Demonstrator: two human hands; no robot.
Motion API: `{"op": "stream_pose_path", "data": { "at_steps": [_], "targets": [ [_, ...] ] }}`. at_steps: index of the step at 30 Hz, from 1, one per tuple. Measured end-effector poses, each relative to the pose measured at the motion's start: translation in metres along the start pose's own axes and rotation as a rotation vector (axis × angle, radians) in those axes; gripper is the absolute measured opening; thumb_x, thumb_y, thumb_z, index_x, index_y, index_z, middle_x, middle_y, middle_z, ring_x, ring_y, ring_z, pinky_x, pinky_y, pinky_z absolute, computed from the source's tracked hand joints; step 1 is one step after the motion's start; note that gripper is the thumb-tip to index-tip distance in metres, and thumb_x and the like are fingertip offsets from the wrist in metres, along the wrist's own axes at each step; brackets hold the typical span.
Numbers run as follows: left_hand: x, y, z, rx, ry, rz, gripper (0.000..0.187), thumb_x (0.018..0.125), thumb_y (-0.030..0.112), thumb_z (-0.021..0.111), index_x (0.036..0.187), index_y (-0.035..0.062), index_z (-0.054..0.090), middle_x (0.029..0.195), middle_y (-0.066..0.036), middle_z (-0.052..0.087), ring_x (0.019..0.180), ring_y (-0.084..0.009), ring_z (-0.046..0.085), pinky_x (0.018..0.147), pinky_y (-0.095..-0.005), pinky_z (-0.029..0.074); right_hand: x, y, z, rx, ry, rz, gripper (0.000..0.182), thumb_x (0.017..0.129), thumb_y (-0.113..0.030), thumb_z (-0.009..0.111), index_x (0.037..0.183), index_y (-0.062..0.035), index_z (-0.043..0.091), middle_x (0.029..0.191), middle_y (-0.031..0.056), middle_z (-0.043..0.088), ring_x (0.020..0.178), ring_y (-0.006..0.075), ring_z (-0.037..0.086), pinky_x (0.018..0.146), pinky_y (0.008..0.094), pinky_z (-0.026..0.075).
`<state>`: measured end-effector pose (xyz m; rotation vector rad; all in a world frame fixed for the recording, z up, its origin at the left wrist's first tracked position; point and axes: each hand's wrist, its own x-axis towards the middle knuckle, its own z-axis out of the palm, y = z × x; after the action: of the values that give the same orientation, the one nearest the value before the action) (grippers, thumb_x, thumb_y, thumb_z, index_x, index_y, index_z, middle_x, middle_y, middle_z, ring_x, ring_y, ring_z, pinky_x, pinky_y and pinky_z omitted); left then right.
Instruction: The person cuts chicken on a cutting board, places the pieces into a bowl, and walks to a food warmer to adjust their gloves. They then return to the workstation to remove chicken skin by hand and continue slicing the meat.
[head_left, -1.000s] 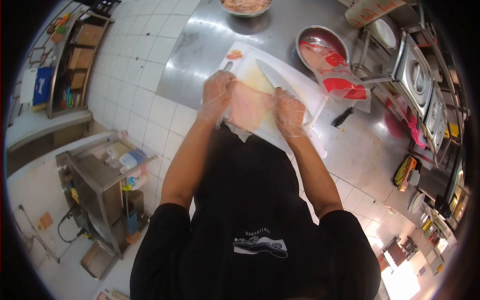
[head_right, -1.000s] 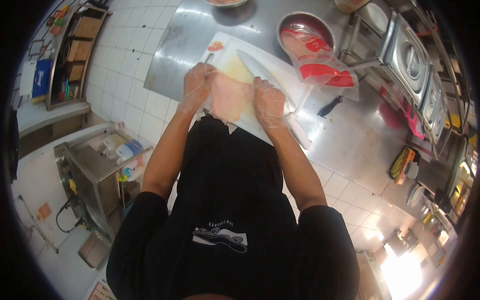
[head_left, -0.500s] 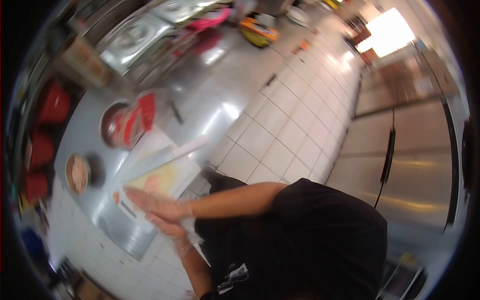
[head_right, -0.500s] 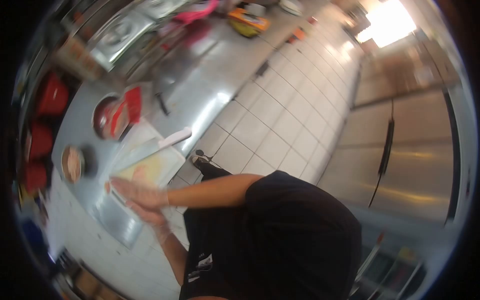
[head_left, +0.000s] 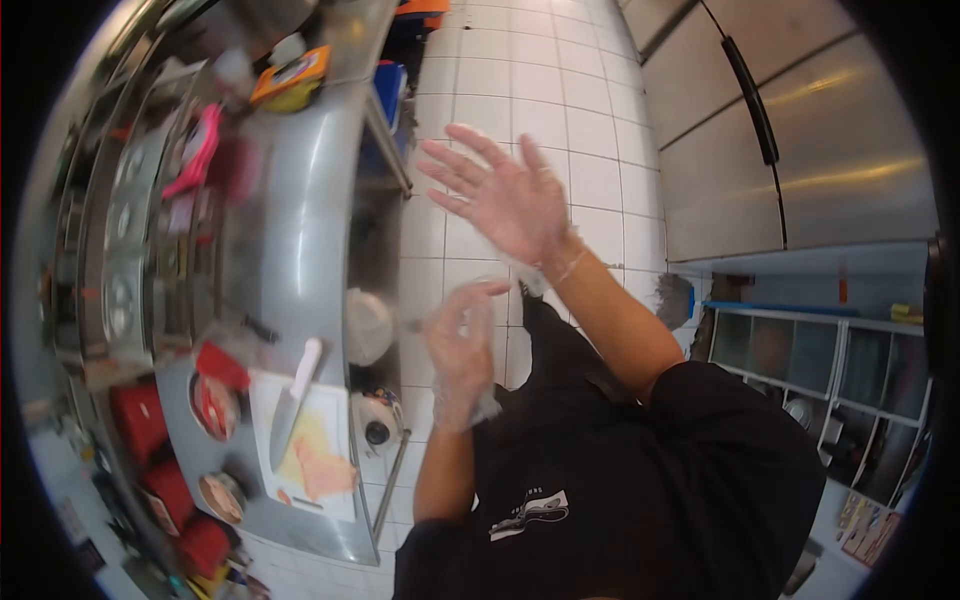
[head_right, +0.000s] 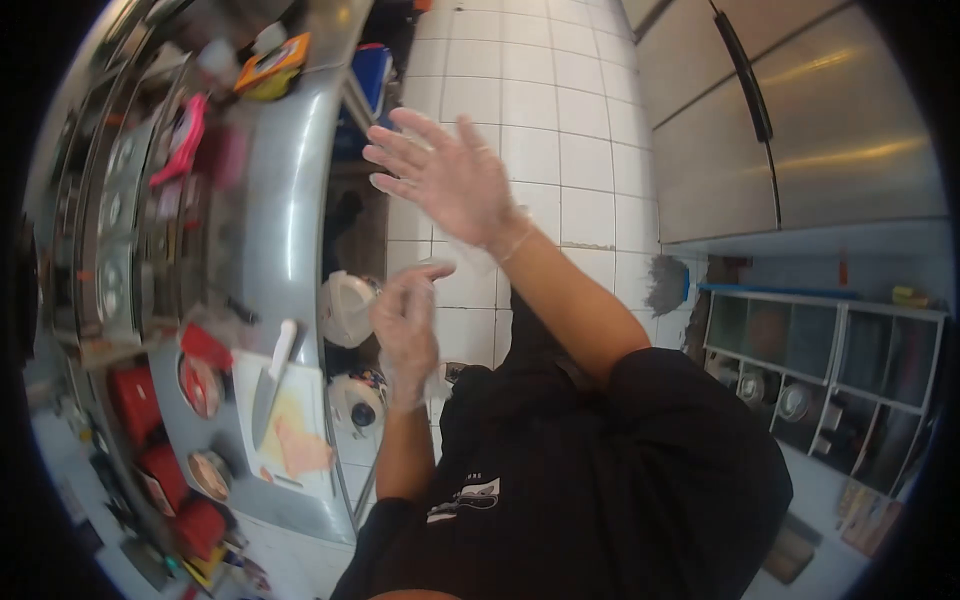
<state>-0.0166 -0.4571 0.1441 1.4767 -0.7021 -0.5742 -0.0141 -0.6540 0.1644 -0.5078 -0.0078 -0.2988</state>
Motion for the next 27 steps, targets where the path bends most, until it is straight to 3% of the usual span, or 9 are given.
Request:
{"op": "stream_pose_path", "data": {
  "at_steps": [3, 7, 10, 12, 13, 15, 17, 24, 27],
  "targets": [
    [0.089, -0.027, 0.063, -0.091, 0.026, -0.219, 0.055, 0.104, 0.024, 0.055, 0.148, -0.0052, 0.040, 0.150, -0.022, 0.048, 0.137, -0.0286, 0.050, 0.114, -0.0438, 0.040, -0.023, -0.097, -0.062, 0.140, -0.042, -0.111, 0.088, 0.101, -0.069, 0.036, 0.163, -0.0091, 0.019, 0.166, 0.0253, 0.023, 0.151, 0.0426, 0.028, 0.122, 0.0587, 0.024],
    [0.210, -0.050, 0.191, 0.025, -0.009, 0.149, 0.065, 0.107, 0.030, 0.047, 0.158, -0.0033, 0.024, 0.164, -0.026, 0.027, 0.150, -0.0338, 0.030, 0.122, -0.0455, 0.027, -0.038, -0.170, -0.138, -0.213, 0.165, -0.186, 0.082, 0.105, -0.067, 0.025, 0.165, -0.0112, 0.015, 0.170, 0.0173, 0.017, 0.157, 0.0301, 0.017, 0.127, 0.0500, 0.014],
    [0.305, -0.055, 0.288, 0.247, -0.087, 0.356, 0.071, 0.109, 0.035, 0.041, 0.162, -0.0026, 0.013, 0.166, -0.028, 0.018, 0.156, -0.0388, 0.016, 0.127, -0.0461, 0.015, -0.027, -0.205, -0.154, -0.362, 0.354, -0.214, 0.067, 0.113, -0.045, 0.020, 0.164, -0.0047, 0.010, 0.173, 0.0081, 0.009, 0.159, 0.0217, 0.007, 0.128, 0.0365, 0.005],
    [0.336, -0.053, 0.337, 0.497, -0.181, 0.415, 0.070, 0.109, 0.034, 0.038, 0.162, -0.0037, 0.012, 0.167, -0.028, 0.017, 0.156, -0.0421, 0.012, 0.127, -0.0475, 0.010, 0.009, -0.276, -0.169, -0.169, 0.348, -0.307, 0.068, 0.112, -0.045, 0.025, 0.164, -0.0044, 0.012, 0.172, 0.0143, 0.009, 0.158, 0.0294, 0.007, 0.128, 0.0410, 0.008],
    [0.364, -0.009, 0.388, 0.704, -0.127, 0.118, 0.062, 0.111, 0.029, 0.035, 0.163, 0.0011, 0.015, 0.168, -0.019, 0.019, 0.156, -0.0335, 0.017, 0.127, -0.0436, 0.014, 0.028, -0.310, -0.181, -0.132, 0.350, -0.322, 0.068, 0.112, -0.045, 0.027, 0.164, -0.0042, 0.012, 0.171, 0.0164, 0.011, 0.158, 0.0324, 0.010, 0.128, 0.0428, 0.010],
    [0.407, 0.029, 0.416, 0.699, -0.168, 0.005, 0.060, 0.111, 0.027, 0.036, 0.163, 0.0032, 0.018, 0.168, -0.015, 0.021, 0.156, -0.0294, 0.020, 0.126, -0.0414, 0.018, 0.070, -0.360, -0.208, -0.126, 0.382, -0.326, 0.067, 0.111, -0.044, 0.029, 0.162, -0.0020, 0.016, 0.168, 0.0213, 0.019, 0.155, 0.0379, 0.019, 0.127, 0.0464, 0.017],
    [0.438, 0.014, 0.388, 0.301, -0.374, 0.432, 0.069, 0.108, 0.032, 0.043, 0.162, -0.0023, 0.016, 0.166, -0.026, 0.022, 0.157, -0.0383, 0.016, 0.126, -0.0447, 0.017, 0.121, -0.405, -0.247, -0.228, 0.422, -0.324, 0.066, 0.111, -0.042, 0.031, 0.159, 0.0021, 0.024, 0.162, 0.0272, 0.029, 0.149, 0.0430, 0.032, 0.125, 0.0502, 0.027],
    [0.682, -0.088, 0.398, 0.016, -0.627, -0.189, 0.057, 0.100, 0.027, 0.064, 0.146, -0.0027, 0.045, 0.146, -0.022, 0.053, 0.134, -0.0309, 0.053, 0.113, -0.0416, 0.040, 0.263, -0.533, -0.400, -0.437, 0.616, -0.320, 0.044, 0.104, -0.029, 0.057, 0.132, 0.0057, 0.052, 0.141, 0.0284, 0.055, 0.121, 0.0390, 0.064, 0.103, 0.0495, 0.054],
    [0.769, -0.070, 0.444, -0.244, -0.610, -0.569, 0.052, 0.102, 0.033, 0.063, 0.142, 0.0033, 0.051, 0.141, -0.015, 0.057, 0.132, -0.0254, 0.054, 0.108, -0.0378, 0.045, 0.301, -0.599, -0.391, -0.692, 0.556, -0.396, 0.063, 0.100, -0.032, 0.064, 0.151, -0.0038, 0.039, 0.139, 0.0290, 0.055, 0.118, 0.0383, 0.066, 0.104, 0.0490, 0.053]
  ]
}}
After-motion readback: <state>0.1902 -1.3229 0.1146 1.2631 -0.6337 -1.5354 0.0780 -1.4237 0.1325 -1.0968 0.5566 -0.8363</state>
